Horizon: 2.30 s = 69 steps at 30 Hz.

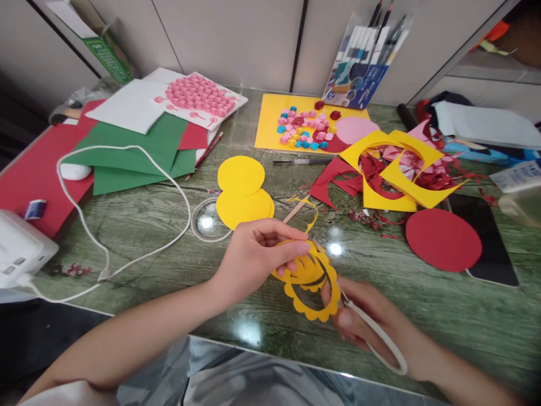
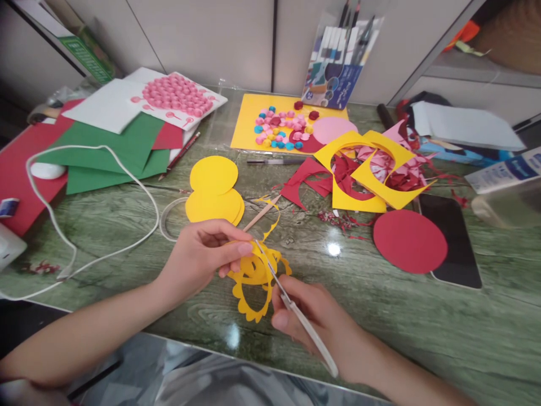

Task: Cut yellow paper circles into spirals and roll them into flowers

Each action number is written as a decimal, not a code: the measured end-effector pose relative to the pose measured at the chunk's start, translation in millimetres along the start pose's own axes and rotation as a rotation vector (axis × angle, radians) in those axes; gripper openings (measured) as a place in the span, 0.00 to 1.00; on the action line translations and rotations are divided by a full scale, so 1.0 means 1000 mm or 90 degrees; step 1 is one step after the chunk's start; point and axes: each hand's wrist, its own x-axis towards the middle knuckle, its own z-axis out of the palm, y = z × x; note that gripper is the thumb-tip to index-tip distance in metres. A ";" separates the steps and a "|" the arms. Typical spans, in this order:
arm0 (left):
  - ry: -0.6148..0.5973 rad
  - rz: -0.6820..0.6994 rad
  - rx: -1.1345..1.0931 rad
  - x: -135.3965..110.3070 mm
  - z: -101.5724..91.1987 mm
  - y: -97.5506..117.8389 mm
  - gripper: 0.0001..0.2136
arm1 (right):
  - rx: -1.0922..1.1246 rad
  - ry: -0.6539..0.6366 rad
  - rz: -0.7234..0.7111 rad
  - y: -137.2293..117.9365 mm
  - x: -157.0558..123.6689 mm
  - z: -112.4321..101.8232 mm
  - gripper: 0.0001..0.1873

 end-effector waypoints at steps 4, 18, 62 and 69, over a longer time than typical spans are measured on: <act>-0.029 -0.018 0.040 0.002 -0.004 0.006 0.05 | -0.016 -0.030 0.018 -0.006 0.001 -0.005 0.23; -0.174 -0.097 0.156 0.014 -0.019 0.023 0.03 | -0.117 -0.072 0.083 0.000 -0.007 -0.018 0.20; -0.272 -0.117 0.289 0.014 -0.029 0.028 0.04 | -0.343 -0.154 0.103 -0.013 -0.007 -0.024 0.16; -0.316 -0.125 0.317 0.014 -0.030 0.026 0.05 | -0.369 -0.166 0.102 -0.011 -0.008 -0.025 0.17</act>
